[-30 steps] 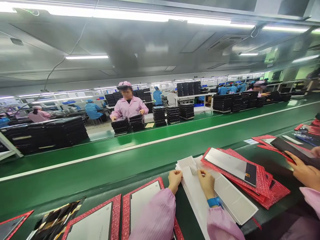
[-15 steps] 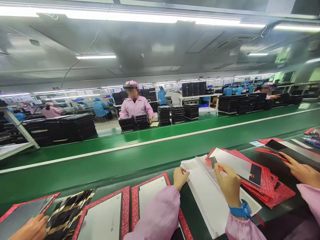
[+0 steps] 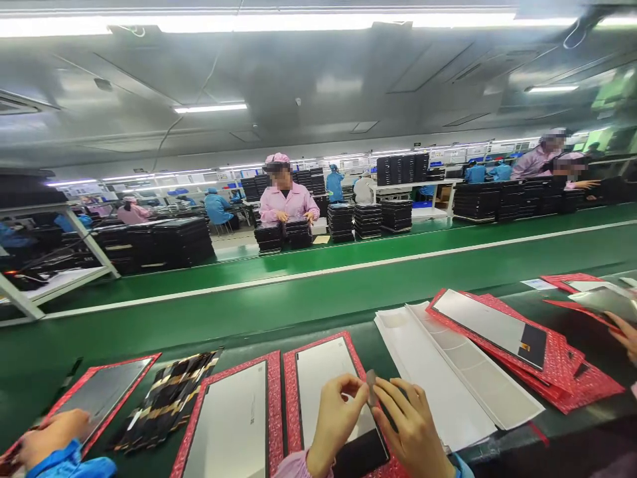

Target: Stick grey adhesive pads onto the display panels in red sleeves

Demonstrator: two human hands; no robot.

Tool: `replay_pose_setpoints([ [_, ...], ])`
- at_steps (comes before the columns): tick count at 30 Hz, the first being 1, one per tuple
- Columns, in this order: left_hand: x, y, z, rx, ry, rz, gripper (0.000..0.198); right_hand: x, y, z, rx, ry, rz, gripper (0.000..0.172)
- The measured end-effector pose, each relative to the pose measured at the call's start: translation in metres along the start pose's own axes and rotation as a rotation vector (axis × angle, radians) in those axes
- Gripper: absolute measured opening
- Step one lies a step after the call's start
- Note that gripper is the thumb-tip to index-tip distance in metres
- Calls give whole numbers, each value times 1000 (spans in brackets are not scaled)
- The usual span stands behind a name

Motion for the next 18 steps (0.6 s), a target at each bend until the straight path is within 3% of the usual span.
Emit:
replay_pose_setpoints([
  [3,-4,-12,-17,32,4,24,22,5,13,-8,-102,81,90,35],
  [9,-9,-23,-37,5,-37,88,14,6,35,-14,-93,453,429,19],
  [13,-22,-31,-43,-24,-67,141,14,7,30,-12,-179,637,551,18],
  [18,-38,-44,-50,-168,-121,202,14,11,22,-20,-426,783,778,26],
])
Point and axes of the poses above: each hand's wrist, its own z-axis towards the middle knuckle, its own y-axis out of the palm, x = y × z, the point moved 1 cm from there along z, towards the middle knuckle, and after that the axes turned 6 degrees about y, right-handed, at the moved point
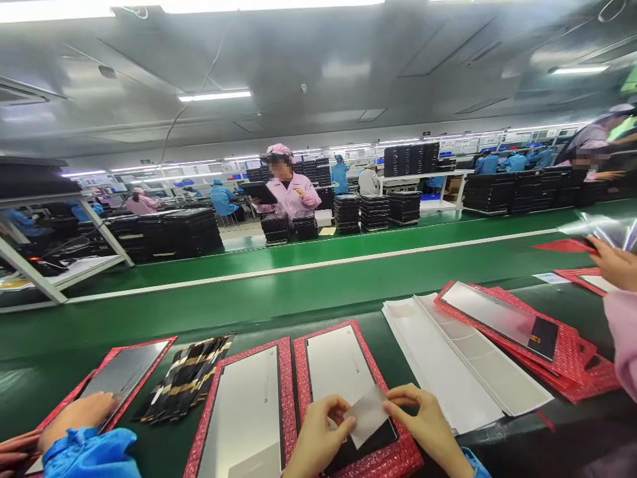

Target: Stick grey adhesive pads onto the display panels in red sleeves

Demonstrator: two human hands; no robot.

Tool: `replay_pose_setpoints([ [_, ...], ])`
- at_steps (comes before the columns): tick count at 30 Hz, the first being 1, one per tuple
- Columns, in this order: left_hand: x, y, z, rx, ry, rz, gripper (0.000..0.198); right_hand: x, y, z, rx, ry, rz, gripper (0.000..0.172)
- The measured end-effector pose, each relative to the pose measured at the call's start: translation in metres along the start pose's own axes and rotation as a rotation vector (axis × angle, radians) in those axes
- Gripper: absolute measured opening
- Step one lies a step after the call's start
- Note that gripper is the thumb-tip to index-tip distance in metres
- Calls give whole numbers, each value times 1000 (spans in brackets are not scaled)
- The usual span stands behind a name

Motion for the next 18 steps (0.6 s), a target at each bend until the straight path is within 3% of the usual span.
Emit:
replay_pose_setpoints([
  [2,-2,-2,-1,-42,1,16,14,4,0,-3,-59,24,22,26],
  [8,-8,4,-2,-99,0,37,16,10,1,-10,51,-10,-96,19],
  [18,-19,12,-1,-126,-1,72,11,18,0,-12,-4,-15,-226,15],
])
Point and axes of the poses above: each hand's wrist, its own z-axis towards the middle knuckle, its own y-axis out of the palm, x = y × z, the point moved 1 cm from there along z, towards the middle knuckle, and after that the axes turned 6 degrees about y, right-handed, at the moved point
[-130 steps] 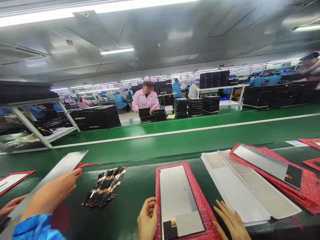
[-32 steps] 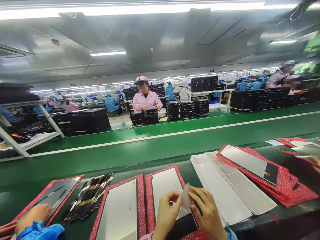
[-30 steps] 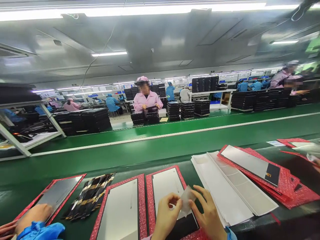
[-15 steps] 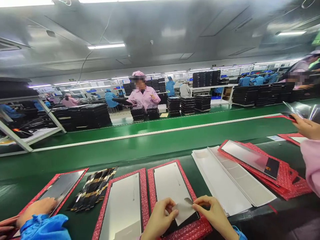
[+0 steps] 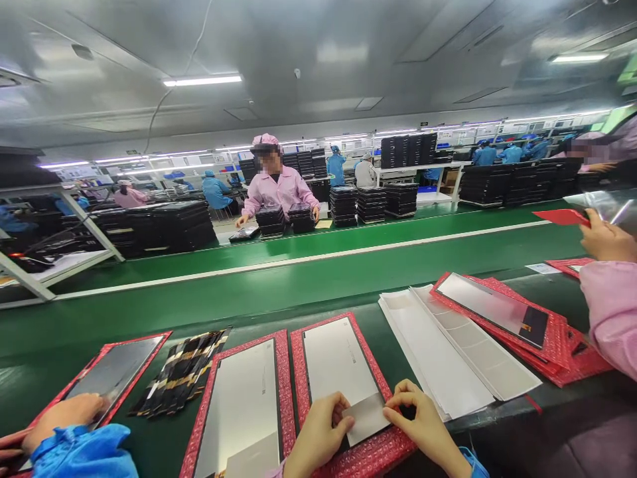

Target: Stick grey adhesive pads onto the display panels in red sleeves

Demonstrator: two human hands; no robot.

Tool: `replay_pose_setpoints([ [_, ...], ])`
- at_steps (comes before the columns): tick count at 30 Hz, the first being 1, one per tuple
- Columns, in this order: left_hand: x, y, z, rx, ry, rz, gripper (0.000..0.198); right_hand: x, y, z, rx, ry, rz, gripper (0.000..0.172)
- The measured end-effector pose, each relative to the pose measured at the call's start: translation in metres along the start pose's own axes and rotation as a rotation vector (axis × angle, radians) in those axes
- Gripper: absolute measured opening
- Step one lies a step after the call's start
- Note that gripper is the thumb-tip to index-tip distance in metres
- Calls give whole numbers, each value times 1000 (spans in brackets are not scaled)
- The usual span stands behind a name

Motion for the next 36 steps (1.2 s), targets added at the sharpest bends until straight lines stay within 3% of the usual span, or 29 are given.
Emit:
replay_pose_setpoints([
  [10,-4,1,0,6,21,-14,11,-4,-3,3,-68,24,7,14],
  [25,-1,0,1,15,14,27,13,3,-3,1,-48,-15,-11,17],
  [36,5,-3,-1,4,0,23,14,-6,-6,0,-58,-4,-38,17],
])
Point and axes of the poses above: each hand's wrist, its own z-axis towards the middle knuckle, its own y-axis out of the palm, x = y × z, the point moved 1 cm from there along z, towards the middle knuckle, and after that the axes turned 6 degrees about y, right-handed, at the moved point
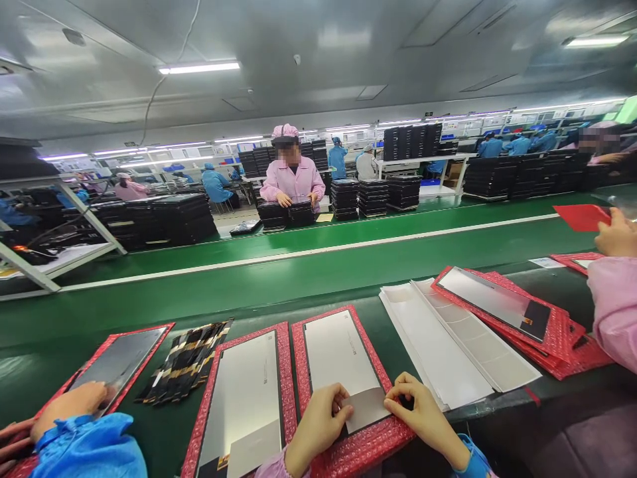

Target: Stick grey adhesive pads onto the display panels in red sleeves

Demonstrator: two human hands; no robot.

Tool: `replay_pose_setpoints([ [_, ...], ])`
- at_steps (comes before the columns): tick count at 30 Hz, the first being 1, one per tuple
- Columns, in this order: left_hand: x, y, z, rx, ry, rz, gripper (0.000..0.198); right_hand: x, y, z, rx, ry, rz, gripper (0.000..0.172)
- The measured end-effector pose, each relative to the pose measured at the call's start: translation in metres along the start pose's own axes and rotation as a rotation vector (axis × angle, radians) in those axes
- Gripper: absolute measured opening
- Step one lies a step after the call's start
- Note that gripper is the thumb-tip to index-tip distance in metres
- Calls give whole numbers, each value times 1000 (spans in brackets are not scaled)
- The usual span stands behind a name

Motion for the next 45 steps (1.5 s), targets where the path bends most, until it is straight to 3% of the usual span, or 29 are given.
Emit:
replay_pose_setpoints([
  [45,-8,11,-1,75,15,10,11,5,3,-1,-6,-14,-59,18],
])
Point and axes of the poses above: each hand's wrist, its own z-axis towards the middle knuckle, its own y-axis out of the palm, x = y × z, the point moved 1 cm from there along z, towards the middle knuckle, and after that the axes turned 6 degrees about y, right-handed, at the moved point
